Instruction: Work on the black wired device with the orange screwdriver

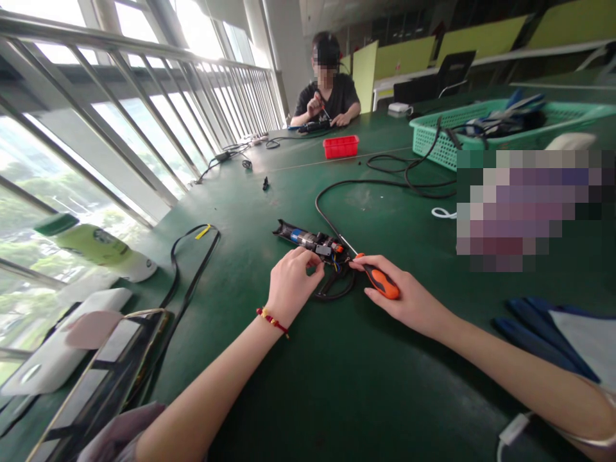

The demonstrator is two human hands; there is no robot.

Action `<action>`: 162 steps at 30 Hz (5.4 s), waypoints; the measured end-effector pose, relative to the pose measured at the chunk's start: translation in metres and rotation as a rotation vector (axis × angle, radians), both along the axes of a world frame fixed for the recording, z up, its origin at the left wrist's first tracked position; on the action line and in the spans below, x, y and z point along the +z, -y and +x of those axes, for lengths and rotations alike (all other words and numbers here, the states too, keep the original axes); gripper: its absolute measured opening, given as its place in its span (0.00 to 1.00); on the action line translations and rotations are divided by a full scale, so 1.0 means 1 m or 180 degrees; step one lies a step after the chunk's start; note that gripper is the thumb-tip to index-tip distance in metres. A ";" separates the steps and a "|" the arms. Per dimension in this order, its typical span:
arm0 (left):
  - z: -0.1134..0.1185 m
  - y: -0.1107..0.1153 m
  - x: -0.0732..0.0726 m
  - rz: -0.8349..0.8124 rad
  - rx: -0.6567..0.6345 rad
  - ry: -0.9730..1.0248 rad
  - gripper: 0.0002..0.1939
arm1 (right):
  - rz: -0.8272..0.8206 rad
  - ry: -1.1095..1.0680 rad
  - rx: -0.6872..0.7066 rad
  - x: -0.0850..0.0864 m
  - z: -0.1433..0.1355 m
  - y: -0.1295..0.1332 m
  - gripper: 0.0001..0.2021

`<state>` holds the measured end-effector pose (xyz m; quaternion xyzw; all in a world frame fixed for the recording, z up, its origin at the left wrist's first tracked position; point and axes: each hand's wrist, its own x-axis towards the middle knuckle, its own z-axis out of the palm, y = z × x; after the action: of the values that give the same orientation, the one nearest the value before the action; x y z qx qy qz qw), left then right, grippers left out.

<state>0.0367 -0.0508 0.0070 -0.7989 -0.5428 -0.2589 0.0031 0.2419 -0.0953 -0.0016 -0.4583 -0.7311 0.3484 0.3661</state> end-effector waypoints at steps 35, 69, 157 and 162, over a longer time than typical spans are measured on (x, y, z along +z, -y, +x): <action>-0.037 -0.053 0.002 0.0217 -0.0817 -0.0692 0.33 | 0.0864 -0.0857 -0.1110 0.001 0.002 0.012 0.09; -0.007 -0.044 -0.007 0.0537 -0.0023 -0.0900 0.22 | 0.0591 -0.0919 -0.0625 -0.001 -0.001 0.012 0.06; -0.002 -0.040 -0.003 0.0557 0.0072 -0.1134 0.19 | 0.0692 -0.1142 -0.0996 0.000 -0.002 0.012 0.17; -0.001 -0.041 -0.004 0.0531 0.0102 -0.1146 0.19 | 0.0094 -0.1020 -0.0756 0.000 -0.003 0.014 0.06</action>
<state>0.0360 -0.0102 0.0032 -0.8206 -0.5228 -0.1559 0.1704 0.2389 -0.1093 -0.0015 -0.4746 -0.6094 0.3605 0.5230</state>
